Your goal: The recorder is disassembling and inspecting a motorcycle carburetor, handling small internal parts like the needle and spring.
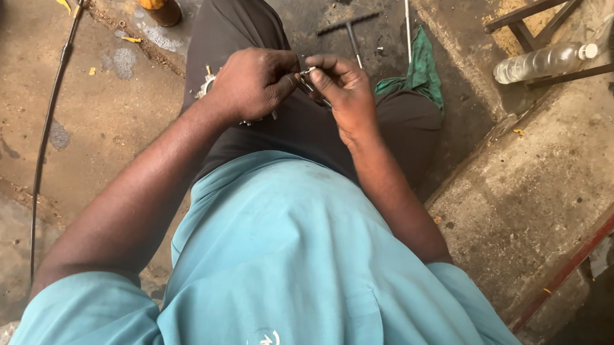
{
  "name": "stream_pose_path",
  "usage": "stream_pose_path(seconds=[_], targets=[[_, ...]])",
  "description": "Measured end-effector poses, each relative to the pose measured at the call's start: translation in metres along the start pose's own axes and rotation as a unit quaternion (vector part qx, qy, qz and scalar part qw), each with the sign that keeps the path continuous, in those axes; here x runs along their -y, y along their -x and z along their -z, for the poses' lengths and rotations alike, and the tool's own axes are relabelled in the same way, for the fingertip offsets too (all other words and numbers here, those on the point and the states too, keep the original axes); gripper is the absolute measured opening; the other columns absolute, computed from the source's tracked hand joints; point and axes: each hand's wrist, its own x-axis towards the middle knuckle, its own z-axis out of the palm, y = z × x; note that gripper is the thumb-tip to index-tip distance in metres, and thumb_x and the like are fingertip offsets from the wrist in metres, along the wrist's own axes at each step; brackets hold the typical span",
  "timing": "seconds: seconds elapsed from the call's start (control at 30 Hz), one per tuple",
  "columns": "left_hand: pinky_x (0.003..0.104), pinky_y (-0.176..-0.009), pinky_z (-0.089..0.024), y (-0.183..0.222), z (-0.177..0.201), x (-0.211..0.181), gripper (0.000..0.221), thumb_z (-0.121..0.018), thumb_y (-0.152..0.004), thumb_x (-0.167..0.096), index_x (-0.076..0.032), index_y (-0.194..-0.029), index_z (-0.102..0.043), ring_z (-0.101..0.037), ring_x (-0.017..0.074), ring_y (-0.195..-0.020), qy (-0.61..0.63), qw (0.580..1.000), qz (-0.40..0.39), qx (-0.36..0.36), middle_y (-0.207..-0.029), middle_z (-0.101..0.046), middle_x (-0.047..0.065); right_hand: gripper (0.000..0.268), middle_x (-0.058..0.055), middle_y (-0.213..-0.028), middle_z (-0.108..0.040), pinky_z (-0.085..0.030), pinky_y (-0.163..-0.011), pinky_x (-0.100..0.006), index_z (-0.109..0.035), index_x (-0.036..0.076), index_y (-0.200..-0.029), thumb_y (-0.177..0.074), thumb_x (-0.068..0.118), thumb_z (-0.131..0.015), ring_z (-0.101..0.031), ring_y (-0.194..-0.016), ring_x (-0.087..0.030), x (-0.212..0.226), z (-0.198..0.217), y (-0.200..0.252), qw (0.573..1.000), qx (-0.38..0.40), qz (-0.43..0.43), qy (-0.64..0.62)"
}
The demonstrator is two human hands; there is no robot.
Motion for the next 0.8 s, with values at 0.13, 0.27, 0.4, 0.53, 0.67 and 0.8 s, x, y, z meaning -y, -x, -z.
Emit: stream_pose_path(seconds=[0.13, 0.27, 0.4, 0.53, 0.67, 0.8], targets=[[0.048, -0.069, -0.054, 0.002, 0.003, 0.0, 0.018, -0.066, -0.094, -0.024, -0.01, -0.103, -0.073, -0.072, 0.033, -0.08, 0.01, 1.0, -0.005, 0.007, -0.084, -0.074, 0.012, 0.019, -0.002, -0.098, -0.072, -0.062, -0.077, -0.025, -0.074, 0.004, -0.116, -0.098, 0.011, -0.077, -0.068, -0.088, -0.008, -0.001, -0.001, -0.002, 1.0, 0.011, -0.011, -0.012], [0.048, -0.069, -0.054, 0.003, 0.005, 0.001, 0.019, -0.066, -0.092, -0.022, -0.009, -0.105, -0.072, -0.071, 0.0332, -0.08, 0.022, 1.0, -0.018, 0.002, -0.084, -0.073, 0.012, 0.02, -0.003, -0.1, -0.073, -0.062, -0.077, -0.026, -0.073, 0.004, -0.117, -0.098, 0.01, -0.077, -0.069, -0.089, -0.008, -0.003, -0.003, -0.001, 0.999, 0.019, -0.017, -0.02], [0.047, -0.069, -0.055, 0.001, 0.004, 0.001, 0.018, -0.066, -0.094, -0.023, -0.009, -0.103, -0.072, -0.072, 0.0313, -0.078, 0.018, 1.0, -0.009, 0.014, -0.083, -0.074, 0.011, 0.021, -0.005, -0.103, -0.075, -0.062, -0.076, -0.026, -0.073, 0.004, -0.117, -0.098, 0.011, -0.076, -0.07, -0.09, -0.01, -0.003, -0.001, -0.002, 0.999, 0.019, -0.028, -0.015], [0.045, -0.068, -0.056, 0.001, 0.005, -0.002, 0.017, -0.066, -0.094, -0.023, -0.008, -0.101, -0.072, -0.073, 0.0289, -0.075, 0.021, 1.0, -0.005, 0.016, -0.081, -0.074, 0.01, 0.022, -0.006, -0.104, -0.076, -0.062, -0.077, -0.026, -0.073, 0.003, -0.119, -0.098, 0.012, -0.076, -0.072, -0.092, -0.011, -0.002, -0.001, -0.002, 0.999, 0.021, -0.027, -0.006], [0.045, -0.067, -0.056, -0.003, 0.005, -0.006, 0.019, -0.066, -0.093, -0.024, -0.01, -0.105, -0.072, -0.074, 0.028, -0.071, 0.021, 0.999, 0.016, 0.023, -0.081, -0.075, 0.01, 0.026, -0.005, -0.106, -0.076, -0.062, -0.08, -0.026, -0.072, 0.003, -0.122, -0.098, 0.012, -0.076, -0.073, -0.095, -0.011, -0.003, -0.007, 0.0, 1.0, 0.009, -0.015, -0.02], [0.047, -0.067, -0.055, -0.001, 0.001, -0.006, 0.022, -0.069, -0.095, -0.03, -0.01, -0.103, -0.073, -0.073, 0.0317, -0.076, -0.008, 0.999, 0.031, 0.025, -0.083, -0.075, 0.012, 0.028, -0.006, -0.107, -0.075, -0.062, -0.086, -0.026, -0.071, 0.002, -0.126, -0.099, 0.008, -0.075, -0.073, -0.096, -0.012, -0.013, -0.009, 0.006, 1.0, -0.011, 0.02, 0.006]])
